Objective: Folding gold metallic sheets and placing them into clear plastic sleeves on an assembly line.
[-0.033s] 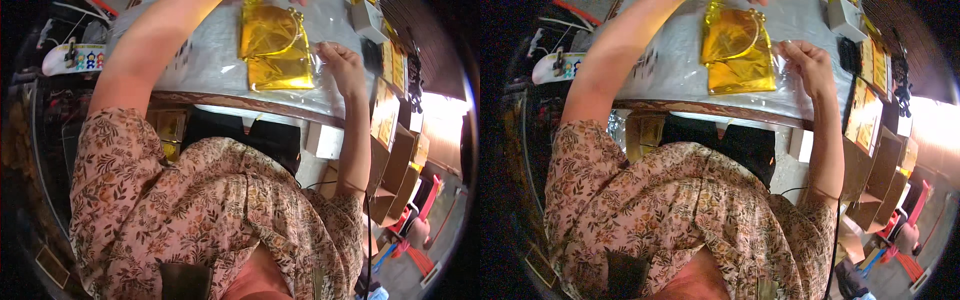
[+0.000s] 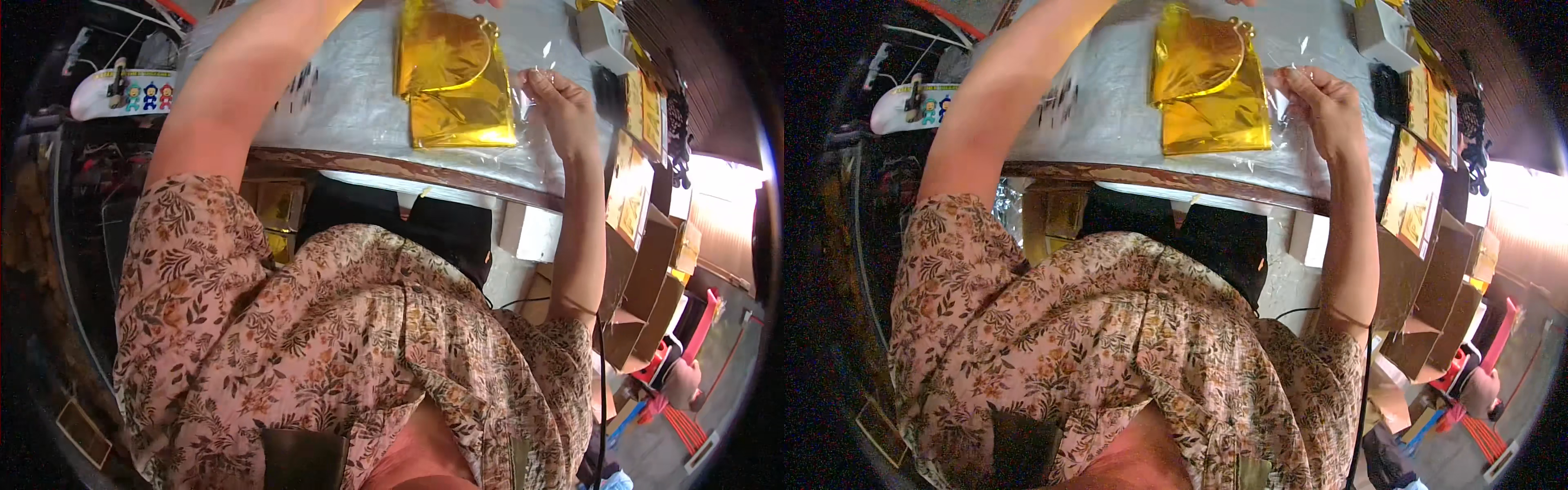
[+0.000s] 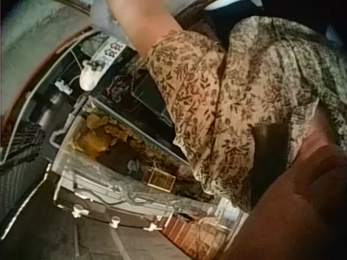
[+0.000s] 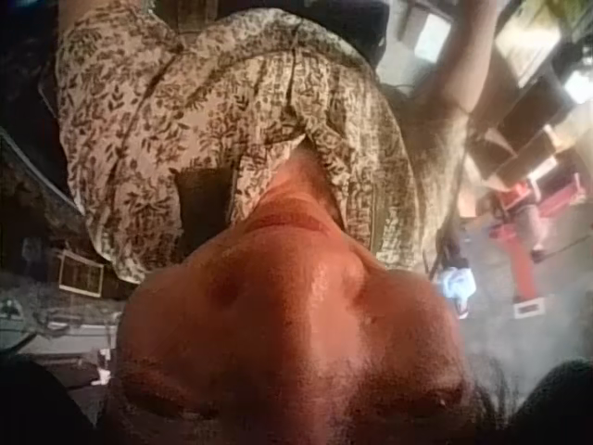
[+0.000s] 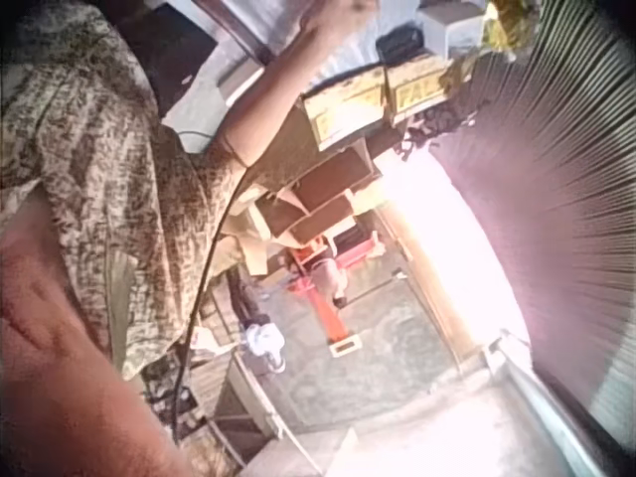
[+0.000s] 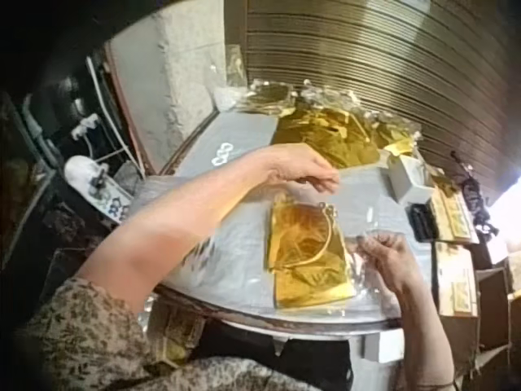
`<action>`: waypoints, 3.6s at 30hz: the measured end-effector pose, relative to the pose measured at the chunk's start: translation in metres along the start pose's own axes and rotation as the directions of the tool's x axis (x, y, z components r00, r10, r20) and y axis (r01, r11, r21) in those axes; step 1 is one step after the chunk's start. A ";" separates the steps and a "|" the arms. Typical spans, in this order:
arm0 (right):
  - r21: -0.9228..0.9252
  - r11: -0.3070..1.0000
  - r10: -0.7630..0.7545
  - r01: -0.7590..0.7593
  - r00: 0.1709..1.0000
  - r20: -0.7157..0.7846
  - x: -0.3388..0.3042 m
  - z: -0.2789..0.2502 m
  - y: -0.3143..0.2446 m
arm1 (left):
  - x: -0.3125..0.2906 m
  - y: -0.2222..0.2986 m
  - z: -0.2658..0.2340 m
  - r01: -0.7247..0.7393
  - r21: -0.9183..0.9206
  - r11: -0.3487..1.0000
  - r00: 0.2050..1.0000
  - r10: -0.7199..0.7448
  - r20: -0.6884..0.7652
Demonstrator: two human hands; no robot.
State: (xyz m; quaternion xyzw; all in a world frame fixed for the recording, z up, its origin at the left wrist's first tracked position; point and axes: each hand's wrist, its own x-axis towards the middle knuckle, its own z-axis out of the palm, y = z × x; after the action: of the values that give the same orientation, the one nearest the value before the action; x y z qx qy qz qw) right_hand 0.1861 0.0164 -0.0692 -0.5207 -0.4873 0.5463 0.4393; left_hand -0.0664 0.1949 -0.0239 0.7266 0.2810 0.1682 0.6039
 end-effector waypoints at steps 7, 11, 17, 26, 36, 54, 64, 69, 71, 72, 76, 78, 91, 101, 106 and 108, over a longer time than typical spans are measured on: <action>0.121 0.992 -0.037 0.033 0.999 0.033 0.020 -0.019 0.013 | -0.060 -0.031 -0.030 0.323 -0.180 0.929 0.839 -0.369 -0.401; 0.282 0.936 -0.266 0.210 0.947 0.178 0.019 -0.016 0.008 | -0.090 -0.051 -0.019 0.423 -0.212 0.881 0.824 -0.471 -0.315; 0.342 0.921 -0.203 0.187 0.979 0.013 0.014 0.003 -0.026 | -0.112 -0.098 0.013 0.142 -0.437 0.888 0.965 -0.223 -0.140; 0.732 0.667 -0.040 0.141 0.987 -0.154 0.006 0.052 -0.081 | -0.119 -0.059 0.063 0.002 -0.852 0.523 0.997 -0.069 -0.040; 0.229 0.954 -0.204 0.193 0.979 0.027 -0.038 -0.005 -0.059 | -0.137 -0.036 0.057 -0.437 -0.730 0.526 0.900 0.239 -0.366; 0.057 0.940 -0.328 0.337 0.936 -0.125 -0.065 0.006 -0.061 | -0.165 -0.030 0.055 -0.430 -0.733 0.528 0.897 0.341 -0.280; -0.009 0.891 -0.450 0.453 0.882 -0.139 -0.047 0.011 -0.083 | -0.163 -0.023 0.064 -0.453 -0.698 0.554 0.887 0.207 -0.412; 0.053 0.895 -0.427 0.443 0.885 -0.184 -0.041 0.001 -0.082 | -0.174 0.004 0.102 -0.375 -0.713 0.593 0.916 0.119 -0.384; -0.038 0.917 -0.397 0.398 0.897 -0.194 -0.034 -0.002 -0.080 | -0.183 0.006 0.124 -0.304 -0.714 0.630 0.879 -0.104 -0.466; -0.035 0.922 -0.386 0.387 0.902 -0.192 -0.030 -0.005 -0.076 | -0.189 0.002 0.134 -0.299 -0.720 0.626 0.878 -0.116 -0.465; 0.001 0.971 -0.240 0.241 0.967 0.080 -0.001 -0.027 -0.046 | -0.211 0.004 0.148 0.183 -0.561 0.808 0.893 -0.375 -0.249; -0.166 0.960 -0.195 0.226 0.964 0.182 0.005 -0.028 -0.037 | -0.215 0.028 0.136 0.439 0.117 0.891 0.892 -0.448 0.057; -0.363 0.891 -0.274 0.271 0.961 0.045 -0.028 -0.036 -0.045 | 0.007 -0.005 0.094 -0.291 0.296 0.910 0.956 0.267 0.120; -0.447 0.843 -0.388 0.300 0.914 -0.118 0.000 -0.042 -0.021 | -0.006 0.008 0.090 -0.015 0.145 0.989 0.996 0.027 -0.082; -0.102 0.908 -0.419 0.407 0.894 -0.157 0.035 -0.033 -0.018 | -0.010 -0.008 0.066 0.051 0.131 0.990 0.977 -0.022 -0.214; -0.082 0.961 -0.273 0.263 0.950 -0.154 0.027 -0.037 -0.022 | -0.015 0.000 0.072 0.062 0.075 0.995 0.970 -0.043 -0.237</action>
State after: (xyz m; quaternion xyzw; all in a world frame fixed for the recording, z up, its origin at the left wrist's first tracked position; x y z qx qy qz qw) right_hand 0.2201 0.0486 -0.0506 -0.5058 -0.5321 0.4218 0.5320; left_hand -0.0363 0.1290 -0.0374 0.7179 0.3764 0.2256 0.5404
